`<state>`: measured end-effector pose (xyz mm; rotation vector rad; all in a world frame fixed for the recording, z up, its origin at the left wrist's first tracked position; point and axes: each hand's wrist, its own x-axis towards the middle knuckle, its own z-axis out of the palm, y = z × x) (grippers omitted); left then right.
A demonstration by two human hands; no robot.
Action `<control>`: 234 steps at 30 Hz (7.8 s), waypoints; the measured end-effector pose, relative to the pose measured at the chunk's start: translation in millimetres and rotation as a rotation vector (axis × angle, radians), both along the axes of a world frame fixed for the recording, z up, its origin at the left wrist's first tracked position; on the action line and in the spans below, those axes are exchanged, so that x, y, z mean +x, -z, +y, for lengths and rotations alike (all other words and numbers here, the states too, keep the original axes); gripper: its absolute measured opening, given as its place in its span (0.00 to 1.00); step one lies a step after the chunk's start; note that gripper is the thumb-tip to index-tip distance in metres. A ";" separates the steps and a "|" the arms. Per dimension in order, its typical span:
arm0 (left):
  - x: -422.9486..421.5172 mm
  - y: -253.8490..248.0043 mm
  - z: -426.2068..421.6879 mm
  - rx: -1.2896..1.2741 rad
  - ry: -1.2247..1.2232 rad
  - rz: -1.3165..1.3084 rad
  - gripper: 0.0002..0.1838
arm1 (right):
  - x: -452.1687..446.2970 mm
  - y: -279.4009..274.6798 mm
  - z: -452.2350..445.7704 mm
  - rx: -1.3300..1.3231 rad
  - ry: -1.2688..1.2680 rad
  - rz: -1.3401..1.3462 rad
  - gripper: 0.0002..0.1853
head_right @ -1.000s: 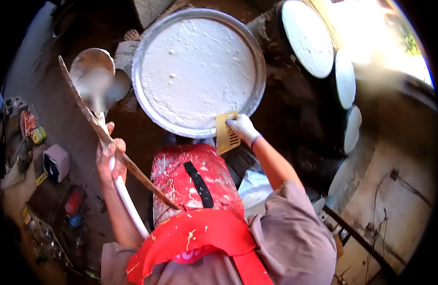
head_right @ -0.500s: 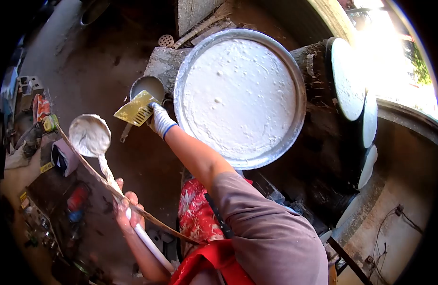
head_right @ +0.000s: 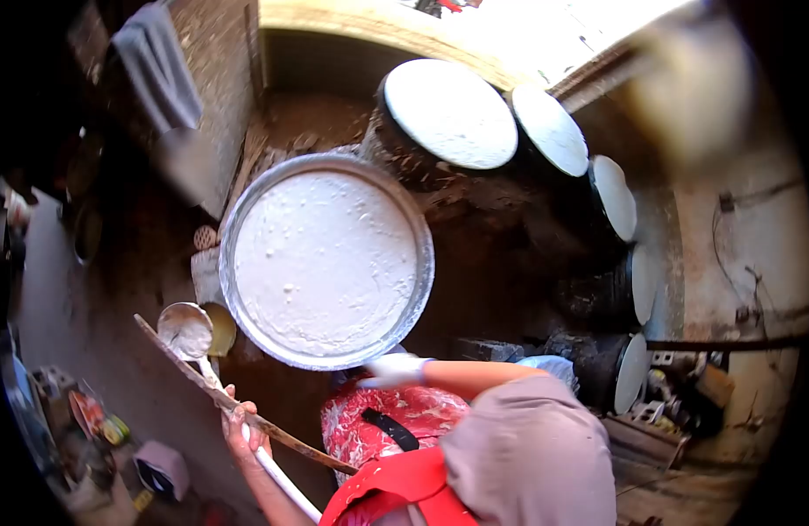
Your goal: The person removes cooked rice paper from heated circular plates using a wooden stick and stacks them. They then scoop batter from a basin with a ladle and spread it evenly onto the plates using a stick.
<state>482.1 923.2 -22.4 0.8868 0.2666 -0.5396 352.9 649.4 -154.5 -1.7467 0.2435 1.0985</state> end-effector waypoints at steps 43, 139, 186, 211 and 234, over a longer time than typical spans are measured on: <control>-183.2 47.8 -584.4 -0.047 0.817 0.787 0.21 | -138.6 -64.3 -883.4 -0.962 1.404 -0.356 0.16; 98.7 182.5 -317.5 0.819 0.686 -0.400 0.17 | 15.6 -105.0 -242.8 -0.777 0.261 -0.352 0.15; 12.9 65.3 -299.2 0.442 0.000 0.190 0.18 | -14.9 -134.5 -304.1 0.105 0.493 -0.678 0.26; -43.8 22.3 -506.5 0.203 0.372 0.254 0.18 | -79.8 -171.5 -490.9 -0.439 0.227 -0.734 0.26; -75.8 30.1 -982.9 0.148 0.995 -0.175 0.09 | -159.6 -123.5 -615.3 -1.042 1.273 -0.493 0.17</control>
